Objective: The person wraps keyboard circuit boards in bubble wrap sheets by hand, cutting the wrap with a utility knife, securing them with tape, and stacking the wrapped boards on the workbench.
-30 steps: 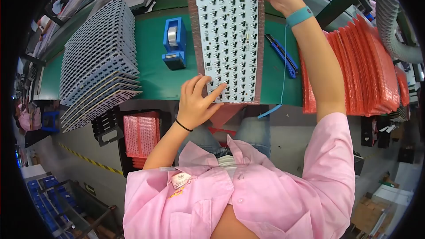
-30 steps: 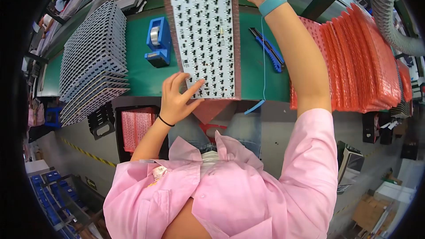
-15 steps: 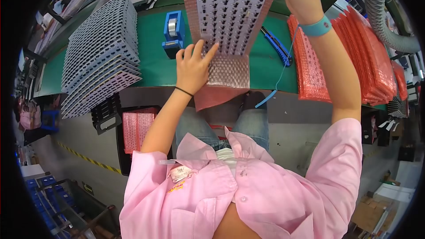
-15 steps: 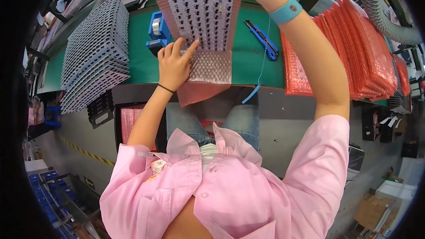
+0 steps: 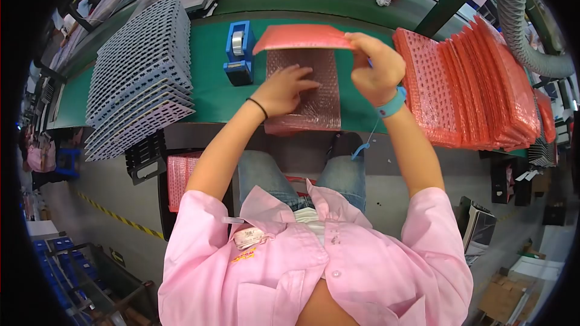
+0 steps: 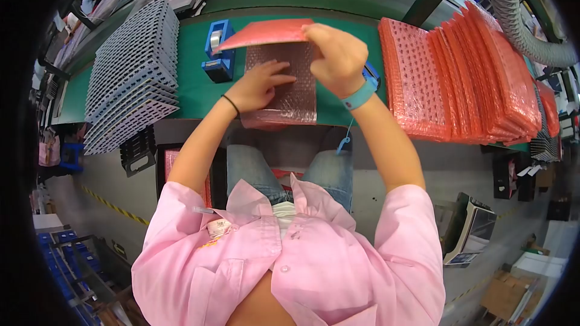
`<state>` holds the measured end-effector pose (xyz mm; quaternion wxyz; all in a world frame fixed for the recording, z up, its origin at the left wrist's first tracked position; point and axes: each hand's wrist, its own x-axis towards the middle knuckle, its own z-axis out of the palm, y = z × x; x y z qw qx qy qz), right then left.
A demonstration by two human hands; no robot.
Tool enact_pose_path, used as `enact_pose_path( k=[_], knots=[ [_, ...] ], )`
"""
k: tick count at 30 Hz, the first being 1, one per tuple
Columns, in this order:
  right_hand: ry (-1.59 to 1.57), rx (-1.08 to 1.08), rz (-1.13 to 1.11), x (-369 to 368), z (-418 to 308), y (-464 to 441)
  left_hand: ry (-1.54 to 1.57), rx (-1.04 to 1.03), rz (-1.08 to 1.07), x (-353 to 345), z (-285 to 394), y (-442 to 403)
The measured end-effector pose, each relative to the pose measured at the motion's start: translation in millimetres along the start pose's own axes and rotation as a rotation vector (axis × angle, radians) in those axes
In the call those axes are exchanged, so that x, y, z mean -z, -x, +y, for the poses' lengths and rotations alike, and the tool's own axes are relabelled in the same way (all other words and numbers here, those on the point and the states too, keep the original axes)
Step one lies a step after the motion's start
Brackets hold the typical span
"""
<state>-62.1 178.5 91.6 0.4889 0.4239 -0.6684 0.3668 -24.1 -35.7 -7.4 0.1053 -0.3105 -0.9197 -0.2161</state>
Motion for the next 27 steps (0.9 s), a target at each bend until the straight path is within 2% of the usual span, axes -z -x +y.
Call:
enact_pose_path(
  k=[3,6,8,9,12,14,19,23,27],
  knots=[
    [0.032,0.114,0.004,-4.1,-0.8,28.1,-0.025,-0.025,0.027,-9.8,36.1,28.2],
    [0.027,0.139,-0.106,3.6,-12.1,52.4,0.031,0.012,0.031,-14.0,71.6,54.2],
    [0.027,0.218,-0.274,9.0,-15.2,65.5,0.064,-0.008,0.094,-10.2,87.9,63.4],
    [0.023,0.217,-0.275,9.8,-16.7,71.5,0.064,-0.003,0.094,-10.5,91.3,67.0],
    [0.072,0.246,-0.464,11.5,-24.0,89.3,0.162,0.071,0.162,-12.5,100.3,78.3],
    [0.085,0.254,-0.523,8.8,-26.5,94.8,0.19,0.098,0.181,-12.9,101.3,84.6],
    [0.14,0.224,-0.577,1.0,-25.6,94.7,-0.009,0.129,0.269,-18.0,93.0,90.6],
    [0.12,0.17,-0.712,0.1,-26.6,93.4,-0.309,0.052,0.452,1.7,69.6,56.8],
    [0.073,0.076,-0.832,5.7,-31.3,77.1,-0.298,0.022,0.381,-2.3,55.5,58.3]
  ],
)
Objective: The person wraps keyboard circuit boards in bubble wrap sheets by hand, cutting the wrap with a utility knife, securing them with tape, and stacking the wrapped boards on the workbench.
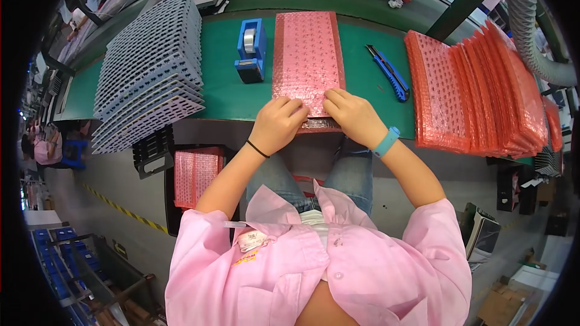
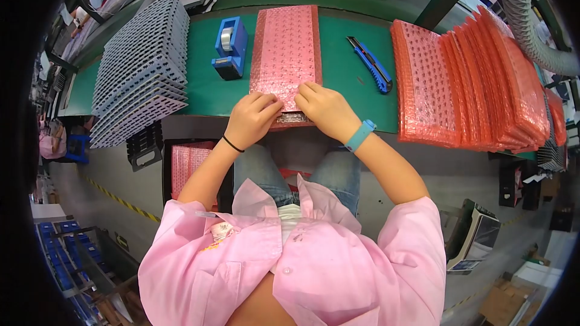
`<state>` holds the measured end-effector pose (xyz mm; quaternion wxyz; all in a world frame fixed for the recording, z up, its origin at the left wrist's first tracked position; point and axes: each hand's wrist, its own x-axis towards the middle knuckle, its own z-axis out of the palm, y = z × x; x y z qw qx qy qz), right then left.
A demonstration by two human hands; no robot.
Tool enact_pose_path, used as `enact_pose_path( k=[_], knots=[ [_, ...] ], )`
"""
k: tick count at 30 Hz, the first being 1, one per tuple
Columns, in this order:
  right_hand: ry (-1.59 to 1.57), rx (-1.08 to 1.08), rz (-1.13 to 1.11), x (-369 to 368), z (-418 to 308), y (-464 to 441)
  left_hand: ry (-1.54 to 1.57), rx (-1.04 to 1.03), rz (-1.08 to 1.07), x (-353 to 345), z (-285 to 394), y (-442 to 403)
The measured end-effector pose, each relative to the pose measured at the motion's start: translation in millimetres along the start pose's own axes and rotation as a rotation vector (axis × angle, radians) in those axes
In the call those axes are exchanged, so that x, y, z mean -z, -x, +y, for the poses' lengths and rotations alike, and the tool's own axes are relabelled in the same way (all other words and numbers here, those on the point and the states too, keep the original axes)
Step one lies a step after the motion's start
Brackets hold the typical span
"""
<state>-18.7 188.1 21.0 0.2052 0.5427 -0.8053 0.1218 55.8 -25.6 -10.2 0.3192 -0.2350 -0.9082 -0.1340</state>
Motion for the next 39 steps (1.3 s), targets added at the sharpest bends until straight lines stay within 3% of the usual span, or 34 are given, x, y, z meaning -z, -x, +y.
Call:
enact_pose_path(
  k=[6,17,21,24,26,28,30,33,39],
  knots=[
    [-0.169,-0.131,-0.016,5.3,-7.9,8.1,0.071,-0.027,0.051,-5.7,-4.6,6.3],
    [-0.149,-0.161,0.005,-11.8,-17.5,13.1,0.142,-0.045,0.006,-8.1,-4.9,10.6],
    [-0.147,-0.143,0.126,-12.0,-32.8,-2.6,0.15,-0.004,0.0,-6.7,2.3,14.1],
    [-0.171,-0.126,0.116,-12.2,-38.8,-4.5,0.109,-0.072,-0.115,32.2,5.2,12.7],
    [-0.185,-0.13,0.099,-12.2,-41.7,-4.9,0.009,0.061,0.161,78.1,-0.5,14.7],
    [-0.227,-0.138,0.101,-6.4,-45.5,-5.4,-0.296,0.271,0.322,128.9,-15.6,24.1],
    [-0.287,-0.178,0.097,2.2,-46.8,-6.6,-0.545,0.474,0.328,176.3,-35.8,44.0],
    [-0.334,-0.206,0.108,0.4,-42.6,-8.1,-0.766,0.522,0.168,221.5,-71.2,83.0],
    [-0.367,-0.228,0.145,-6.1,-39.1,-11.3,-0.626,0.524,0.019,250.5,-109.3,106.2]
  ],
)
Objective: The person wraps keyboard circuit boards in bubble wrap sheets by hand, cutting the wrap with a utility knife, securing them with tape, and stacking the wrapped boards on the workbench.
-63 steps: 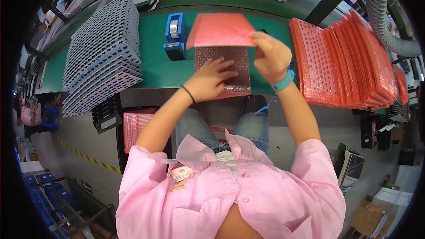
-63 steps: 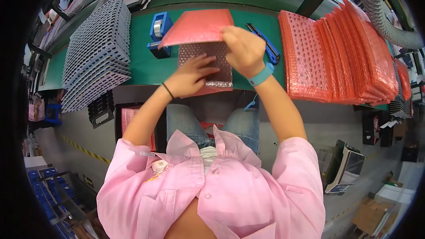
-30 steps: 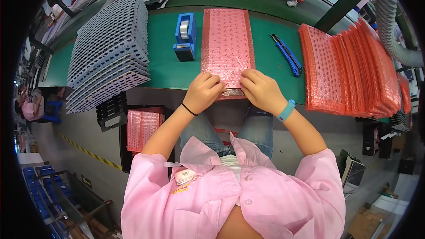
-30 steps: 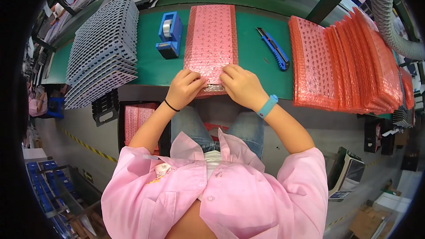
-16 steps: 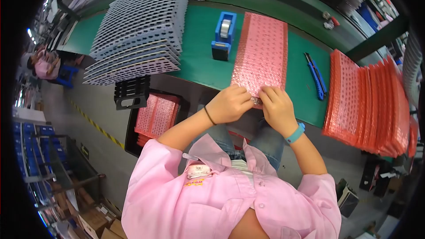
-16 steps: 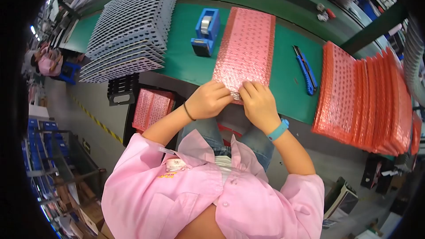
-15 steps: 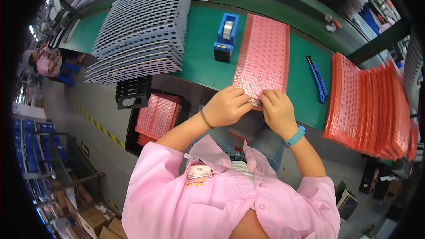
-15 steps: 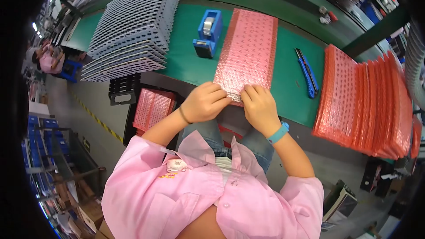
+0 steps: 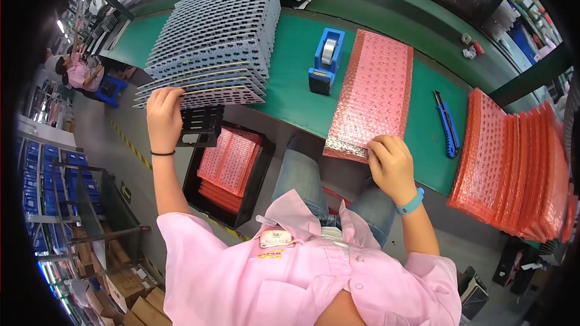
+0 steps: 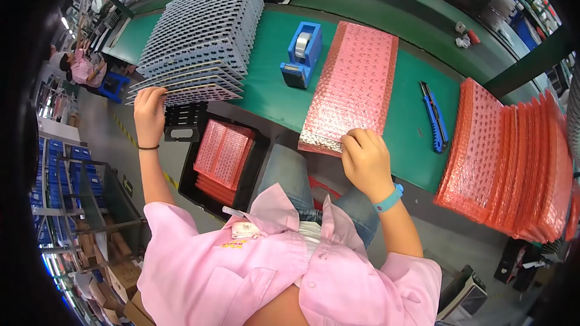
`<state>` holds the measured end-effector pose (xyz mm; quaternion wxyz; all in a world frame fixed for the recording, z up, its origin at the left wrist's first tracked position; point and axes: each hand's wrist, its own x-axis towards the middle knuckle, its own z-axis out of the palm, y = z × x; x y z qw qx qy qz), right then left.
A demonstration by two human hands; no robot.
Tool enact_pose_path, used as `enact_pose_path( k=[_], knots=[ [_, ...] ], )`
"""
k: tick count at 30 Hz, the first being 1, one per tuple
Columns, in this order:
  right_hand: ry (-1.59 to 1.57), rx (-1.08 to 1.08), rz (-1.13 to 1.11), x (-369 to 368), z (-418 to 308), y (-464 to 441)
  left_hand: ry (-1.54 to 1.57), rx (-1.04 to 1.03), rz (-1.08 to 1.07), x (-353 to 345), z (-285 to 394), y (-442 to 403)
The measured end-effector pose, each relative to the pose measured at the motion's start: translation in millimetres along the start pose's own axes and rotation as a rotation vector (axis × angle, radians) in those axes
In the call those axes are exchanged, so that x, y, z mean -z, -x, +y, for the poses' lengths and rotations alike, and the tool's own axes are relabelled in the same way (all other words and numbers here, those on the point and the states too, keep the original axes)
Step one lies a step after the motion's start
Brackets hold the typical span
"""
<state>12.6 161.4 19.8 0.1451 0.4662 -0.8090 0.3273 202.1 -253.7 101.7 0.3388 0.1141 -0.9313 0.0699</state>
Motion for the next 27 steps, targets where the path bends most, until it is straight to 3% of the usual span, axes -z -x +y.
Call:
enact_pose_path(
  k=[2,8,12,18,20,22,23,27],
  knots=[
    [0.007,0.008,-0.004,0.8,0.1,0.8,0.035,-0.043,-0.071,-1.4,-4.9,-2.7],
    [-0.11,-0.071,-0.043,21.5,-4.4,0.4,-0.045,-0.166,0.143,57.8,41.9,-25.7],
    [-0.683,-0.078,-0.018,53.4,-35.8,-20.7,-0.012,-0.377,-0.008,95.4,122.2,-52.1],
    [-0.592,0.056,-0.234,69.3,-68.6,-30.9,0.176,-0.876,-0.132,53.7,206.7,-95.9],
    [-0.492,-0.137,-0.149,64.4,-65.1,-20.7,0.205,-0.957,-0.13,33.6,231.2,-118.4],
    [-0.38,-0.344,-0.056,58.1,-58.3,-7.1,0.349,-0.994,0.175,1.2,250.6,-135.0],
    [-0.361,-0.363,-0.048,55.4,-52.9,-0.4,0.374,-1.004,0.185,-5.7,255.9,-132.9],
    [-0.956,-0.723,0.203,39.7,-8.1,1.4,0.651,-0.67,0.287,-31.5,262.5,-132.1]
  ],
)
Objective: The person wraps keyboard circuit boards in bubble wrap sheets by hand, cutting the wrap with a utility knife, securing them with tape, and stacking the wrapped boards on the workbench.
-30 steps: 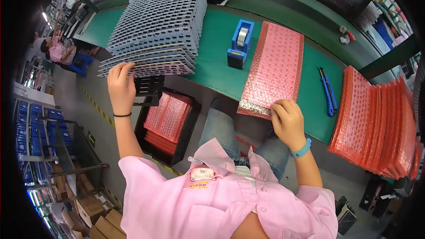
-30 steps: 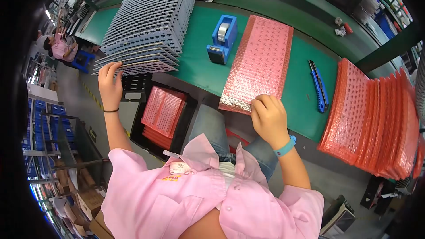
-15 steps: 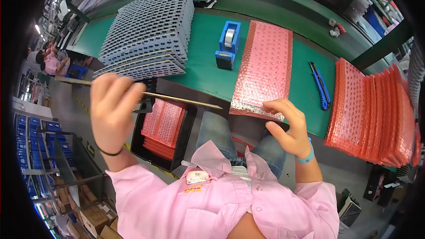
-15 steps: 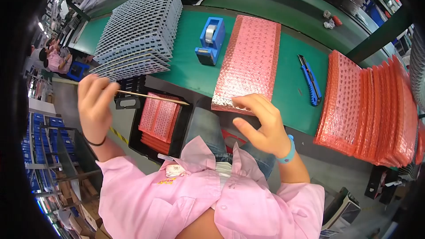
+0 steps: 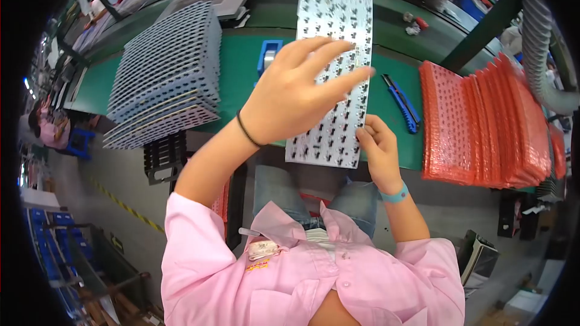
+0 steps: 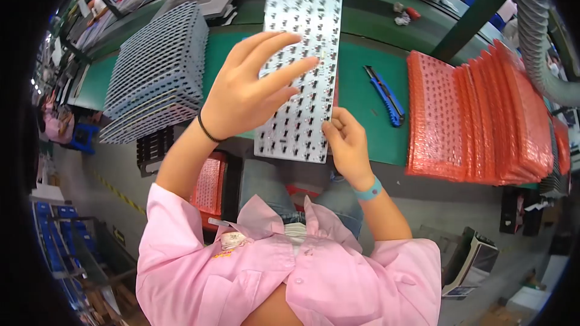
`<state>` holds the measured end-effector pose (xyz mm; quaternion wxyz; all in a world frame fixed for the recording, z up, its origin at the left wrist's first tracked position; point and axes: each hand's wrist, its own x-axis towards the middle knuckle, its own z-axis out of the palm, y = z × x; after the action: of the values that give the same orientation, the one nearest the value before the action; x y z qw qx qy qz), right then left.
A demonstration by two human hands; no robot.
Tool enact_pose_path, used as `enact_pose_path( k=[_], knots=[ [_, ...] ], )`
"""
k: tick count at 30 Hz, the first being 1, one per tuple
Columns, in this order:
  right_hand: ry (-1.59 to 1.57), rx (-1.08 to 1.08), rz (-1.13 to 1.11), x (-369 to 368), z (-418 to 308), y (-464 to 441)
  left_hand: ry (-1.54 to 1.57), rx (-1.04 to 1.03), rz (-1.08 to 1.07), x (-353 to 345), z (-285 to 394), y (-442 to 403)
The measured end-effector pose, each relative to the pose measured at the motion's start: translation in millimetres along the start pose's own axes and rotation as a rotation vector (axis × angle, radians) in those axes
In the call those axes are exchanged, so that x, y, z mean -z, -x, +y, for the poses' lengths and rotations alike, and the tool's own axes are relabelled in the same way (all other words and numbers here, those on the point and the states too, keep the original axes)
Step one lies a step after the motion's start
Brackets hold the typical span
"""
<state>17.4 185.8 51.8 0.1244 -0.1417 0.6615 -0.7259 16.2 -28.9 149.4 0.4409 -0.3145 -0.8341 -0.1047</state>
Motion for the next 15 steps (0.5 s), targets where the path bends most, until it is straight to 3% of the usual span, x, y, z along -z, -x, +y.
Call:
enact_pose_path(
  k=[2,3,5,15],
  knots=[
    [-0.022,-0.048,0.023,8.4,11.0,-18.1,0.165,0.267,-0.057,-6.7,0.9,32.5],
    [-0.05,-0.097,0.032,12.4,15.5,-28.7,0.171,0.26,-0.054,-11.0,4.4,48.1],
    [-0.109,-0.195,0.046,17.4,21.5,-48.3,0.388,0.554,-0.143,-20.1,11.9,75.8],
    [0.112,-0.455,-0.073,21.4,28.7,-76.2,0.374,0.524,-0.333,-59.6,20.8,150.5]
  ],
)
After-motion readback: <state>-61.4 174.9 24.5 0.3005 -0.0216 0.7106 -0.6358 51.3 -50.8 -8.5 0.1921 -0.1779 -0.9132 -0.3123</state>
